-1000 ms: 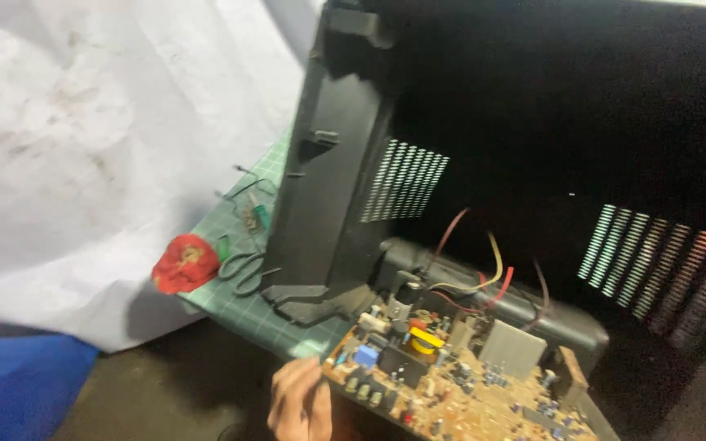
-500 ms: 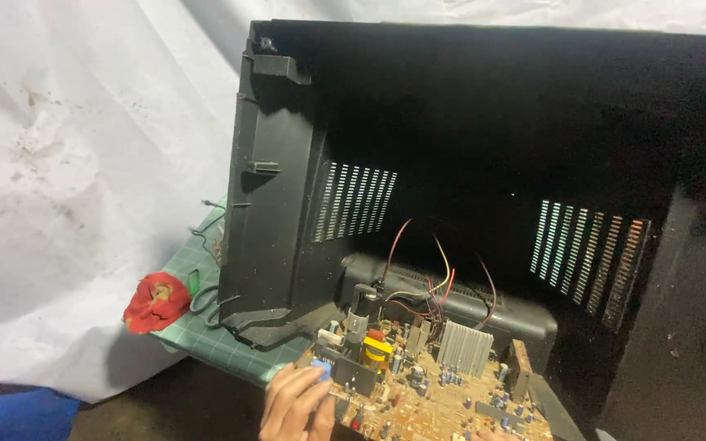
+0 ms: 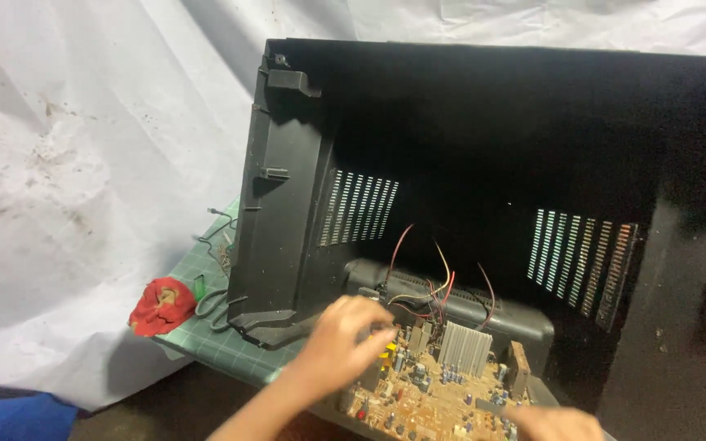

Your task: Inspecting and repositioning the main circuit board inside a disassembled CRT television.

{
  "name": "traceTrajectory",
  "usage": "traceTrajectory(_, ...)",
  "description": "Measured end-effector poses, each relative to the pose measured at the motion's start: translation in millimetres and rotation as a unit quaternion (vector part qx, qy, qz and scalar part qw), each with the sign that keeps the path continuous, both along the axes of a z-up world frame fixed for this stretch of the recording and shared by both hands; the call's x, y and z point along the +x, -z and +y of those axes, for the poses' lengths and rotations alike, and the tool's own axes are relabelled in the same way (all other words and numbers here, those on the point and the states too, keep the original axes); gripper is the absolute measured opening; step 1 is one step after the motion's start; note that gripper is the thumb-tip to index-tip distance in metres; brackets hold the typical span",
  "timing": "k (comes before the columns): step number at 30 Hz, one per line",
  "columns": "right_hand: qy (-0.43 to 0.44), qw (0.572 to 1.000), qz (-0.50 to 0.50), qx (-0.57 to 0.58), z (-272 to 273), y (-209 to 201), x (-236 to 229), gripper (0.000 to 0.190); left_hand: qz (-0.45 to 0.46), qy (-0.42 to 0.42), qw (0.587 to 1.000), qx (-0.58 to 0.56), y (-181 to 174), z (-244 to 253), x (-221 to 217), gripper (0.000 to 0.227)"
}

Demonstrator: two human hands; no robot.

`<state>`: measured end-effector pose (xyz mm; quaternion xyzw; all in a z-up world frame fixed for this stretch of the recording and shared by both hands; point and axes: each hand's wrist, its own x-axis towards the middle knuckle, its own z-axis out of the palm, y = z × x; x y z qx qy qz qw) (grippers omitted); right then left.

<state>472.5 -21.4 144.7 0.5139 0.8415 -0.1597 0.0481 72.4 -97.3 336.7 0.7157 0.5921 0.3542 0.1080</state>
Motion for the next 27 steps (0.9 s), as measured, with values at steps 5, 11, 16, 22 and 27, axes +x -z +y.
traceTrajectory(5, -0.007, 0.961, 0.239, 0.139, 15.6, -166.3, -99.7, 0.027, 0.01, 0.041, 0.958, -0.283, -14.1, 68.7, 16.9, 0.036)
traceTrajectory(11, 0.084, 0.983, 0.145, -0.069, 60.4, -166.1, -158.4, 0.038, 0.087, -0.018, 0.9, -0.427, 13.1, 112.3, 44.9, 0.028)
traceTrajectory(16, 0.121, 0.952, 0.219, -0.176, 68.4, -135.3, -174.7, 0.053, 0.05, 0.036, 0.901, -0.43, 47.4, 128.0, 47.6, 0.056)
traceTrajectory(22, 0.141, 0.914, 0.328, -0.194, 62.5, -133.8, -169.2, 0.035, -0.002, 0.056, 0.919, -0.391, 49.6, 123.8, 42.1, 0.028)
traceTrajectory(27, 0.109, 0.918, 0.339, -0.177, 70.2, -118.7, -166.3, 0.014, 0.023, 0.061, 0.923, -0.38, 60.7, 125.1, 36.2, 0.034)
